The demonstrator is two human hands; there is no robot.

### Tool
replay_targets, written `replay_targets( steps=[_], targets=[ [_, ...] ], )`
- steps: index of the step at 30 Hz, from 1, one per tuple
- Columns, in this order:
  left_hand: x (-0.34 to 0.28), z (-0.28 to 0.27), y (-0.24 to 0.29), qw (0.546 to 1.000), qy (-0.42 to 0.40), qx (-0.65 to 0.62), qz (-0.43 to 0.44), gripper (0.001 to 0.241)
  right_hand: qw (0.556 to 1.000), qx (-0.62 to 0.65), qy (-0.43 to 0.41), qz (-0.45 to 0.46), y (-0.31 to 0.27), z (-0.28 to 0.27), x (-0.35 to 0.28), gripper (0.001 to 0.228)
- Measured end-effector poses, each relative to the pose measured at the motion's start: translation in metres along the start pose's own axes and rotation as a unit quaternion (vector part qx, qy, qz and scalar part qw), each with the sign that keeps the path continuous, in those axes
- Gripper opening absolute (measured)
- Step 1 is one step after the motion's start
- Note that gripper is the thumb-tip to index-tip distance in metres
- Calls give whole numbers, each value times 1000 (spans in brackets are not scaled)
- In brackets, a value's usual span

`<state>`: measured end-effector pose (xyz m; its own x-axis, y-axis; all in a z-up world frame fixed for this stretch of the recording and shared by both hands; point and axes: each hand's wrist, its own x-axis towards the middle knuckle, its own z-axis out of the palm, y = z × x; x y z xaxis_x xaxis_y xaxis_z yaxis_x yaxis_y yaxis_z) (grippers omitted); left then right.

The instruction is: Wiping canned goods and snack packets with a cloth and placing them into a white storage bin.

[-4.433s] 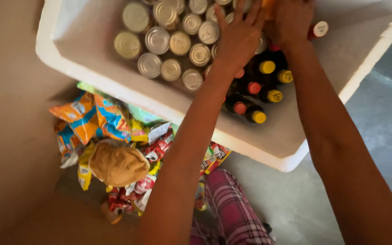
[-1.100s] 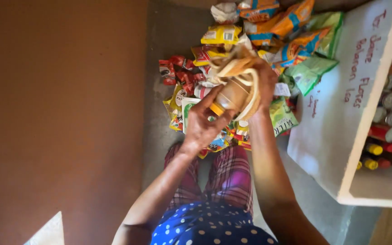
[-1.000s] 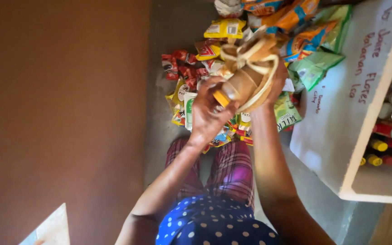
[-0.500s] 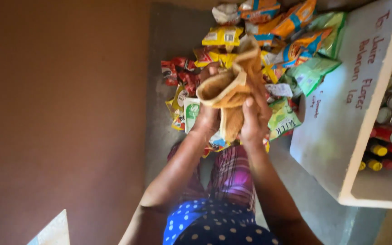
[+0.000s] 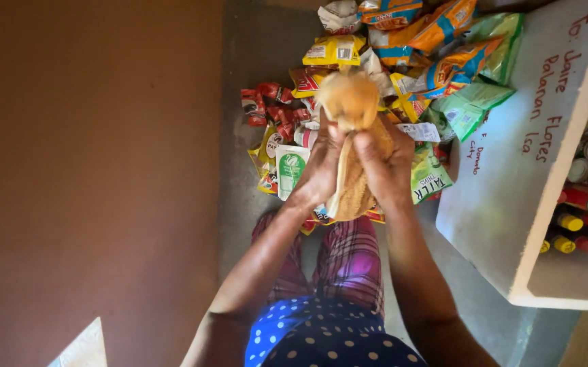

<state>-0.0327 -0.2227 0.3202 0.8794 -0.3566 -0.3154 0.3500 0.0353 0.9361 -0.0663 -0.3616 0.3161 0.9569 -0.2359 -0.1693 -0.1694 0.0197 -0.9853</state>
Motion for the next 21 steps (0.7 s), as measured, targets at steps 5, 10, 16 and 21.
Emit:
replay_targets(
  steps=[5, 10, 16, 21],
  targets=[
    [-3, 12, 39, 993, 20, -97, 71, 90, 990, 18, 59, -125, -6, 0, -1, 60],
    [-1, 18, 20, 986, 28, -104, 124, 96, 965, 121, 170, -158, 0, -16, 15, 68],
    [13, 9, 4, 969, 51, -164, 177, 93, 880, 467, 3, -82, 6, -24, 4, 56],
    [26, 3, 20, 976, 158, -72, 135, 70, 971, -115, -30, -208, -27, 15, -30, 76]
  ],
)
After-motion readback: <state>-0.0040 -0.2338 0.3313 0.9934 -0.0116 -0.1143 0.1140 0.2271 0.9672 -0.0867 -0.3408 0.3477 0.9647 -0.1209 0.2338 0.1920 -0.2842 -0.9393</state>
